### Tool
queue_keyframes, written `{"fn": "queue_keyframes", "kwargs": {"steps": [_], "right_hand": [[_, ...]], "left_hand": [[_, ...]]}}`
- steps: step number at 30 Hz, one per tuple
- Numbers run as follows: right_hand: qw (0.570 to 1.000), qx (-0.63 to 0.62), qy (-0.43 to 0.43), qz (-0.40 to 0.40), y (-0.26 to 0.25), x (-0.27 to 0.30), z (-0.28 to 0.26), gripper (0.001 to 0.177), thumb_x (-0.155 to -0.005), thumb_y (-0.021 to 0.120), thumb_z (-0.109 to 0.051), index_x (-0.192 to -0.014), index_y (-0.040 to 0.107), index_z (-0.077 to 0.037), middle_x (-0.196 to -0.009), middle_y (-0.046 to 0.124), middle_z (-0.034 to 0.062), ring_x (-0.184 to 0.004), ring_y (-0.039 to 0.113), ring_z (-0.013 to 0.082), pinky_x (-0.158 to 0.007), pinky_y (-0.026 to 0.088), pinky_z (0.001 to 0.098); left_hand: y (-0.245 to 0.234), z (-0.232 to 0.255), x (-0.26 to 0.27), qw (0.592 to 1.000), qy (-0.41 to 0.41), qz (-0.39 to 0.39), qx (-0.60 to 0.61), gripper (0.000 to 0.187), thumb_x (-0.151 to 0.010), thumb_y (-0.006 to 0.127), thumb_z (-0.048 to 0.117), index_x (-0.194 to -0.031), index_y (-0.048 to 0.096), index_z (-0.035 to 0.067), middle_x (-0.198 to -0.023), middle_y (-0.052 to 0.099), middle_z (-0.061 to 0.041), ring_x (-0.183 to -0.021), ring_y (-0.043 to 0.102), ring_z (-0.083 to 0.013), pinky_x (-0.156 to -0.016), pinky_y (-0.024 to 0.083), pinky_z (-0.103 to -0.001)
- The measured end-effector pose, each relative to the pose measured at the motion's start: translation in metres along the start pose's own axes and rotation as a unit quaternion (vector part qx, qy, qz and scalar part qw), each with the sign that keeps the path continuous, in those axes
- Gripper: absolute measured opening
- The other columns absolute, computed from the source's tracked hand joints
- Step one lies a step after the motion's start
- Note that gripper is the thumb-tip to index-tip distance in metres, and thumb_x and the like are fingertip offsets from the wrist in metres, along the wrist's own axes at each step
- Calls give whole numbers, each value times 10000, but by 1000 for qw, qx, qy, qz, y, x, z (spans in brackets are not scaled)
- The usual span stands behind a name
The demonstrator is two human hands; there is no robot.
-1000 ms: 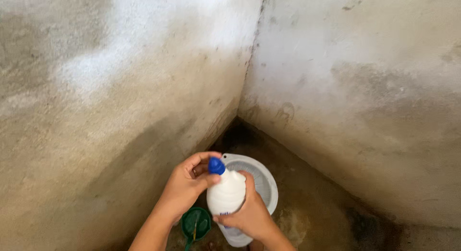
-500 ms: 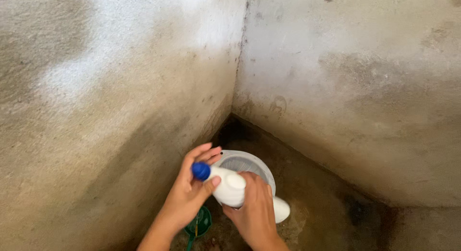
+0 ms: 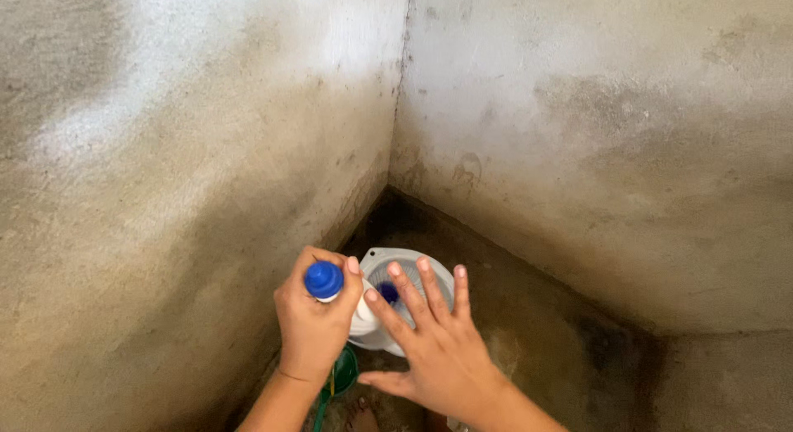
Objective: The person cleans a toilet bowl and the surrounding bathroom floor. They use a toothbrush to scrub the inner rim and interior of the toilet bowl, then retrieve a broom and a bucket of water to scrub the concrete floor around the toilet. Finally, they apply a liquid cleaning agent from a bottle onto the wet floor and continue scrubbing with a long-handled brush.
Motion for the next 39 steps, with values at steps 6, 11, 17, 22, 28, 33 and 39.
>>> {"fn": "queue_keyframes", "kwargs": {"steps": [6,11,17,22,28,33,39], "right_hand": [[999,35,-24,-31,-7,-2,3,999,-718,781,-679,-1529,445,-203,-1620,310,147,-1507,196,427,-1113,117,779],[998,55,-28,-3,-16,-7,2,958,-750,772,-659,-1531,441,-213,-1619,318,134,-1503,201,435,-1105,114,793],[997,74,-29,7,-22,-9,0,952,-760,775,-643,-1534,437,-204,-1621,320,114,-1504,216,422,-1105,114,794],[996,82,-8,18,-34,0,3,938,-793,776,-623,-1540,444,-162,-1627,327,112,-1512,201,408,-1120,109,777],[989,137,28,56,-64,37,3,785,-899,765,-513,-1528,485,-135,-1630,367,112,-1542,213,383,-1211,118,698],[877,-389,186,214,-102,92,28,210,-1047,599,-264,-1184,557,-111,-1237,536,105,-1258,495,303,-1102,382,523],[207,-910,245,261,-96,127,26,268,-1064,391,-331,-946,489,-111,-764,397,16,-687,395,160,-611,360,312]], "left_hand": [[-8,13,-11,1000,20,-9,0,192,-892,770,146,-826,622,43,-699,710,-41,-646,633,-72,-596,536,-264],[-10,23,-13,999,15,-12,33,177,-900,744,133,-822,614,41,-749,754,-35,-698,695,-67,-647,572,-258],[-6,32,-12,998,20,-30,50,176,-905,740,124,-819,613,38,-752,757,-39,-706,688,-71,-653,575,-262],[14,41,-10,996,13,-72,52,175,-896,743,127,-806,620,42,-716,748,-31,-668,677,-61,-623,568,-255],[48,62,12,986,29,-140,90,160,-910,729,102,-812,617,40,-745,741,-24,-699,659,-54,-648,559,-247],[70,79,44,972,10,-189,142,174,-921,719,91,-818,590,37,-765,733,-29,-717,643,-54,-667,557,-240],[82,111,100,966,44,-201,156,168,-916,721,84,-819,593,36,-773,725,-19,-724,646,-51,-670,553,-232]]}}
Point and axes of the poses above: each hand's wrist, its own x-axis away from the middle knuckle, its own y-axis out of the palm, z = x × y, the point moved 9 cm from there along -x, towards the middle knuckle
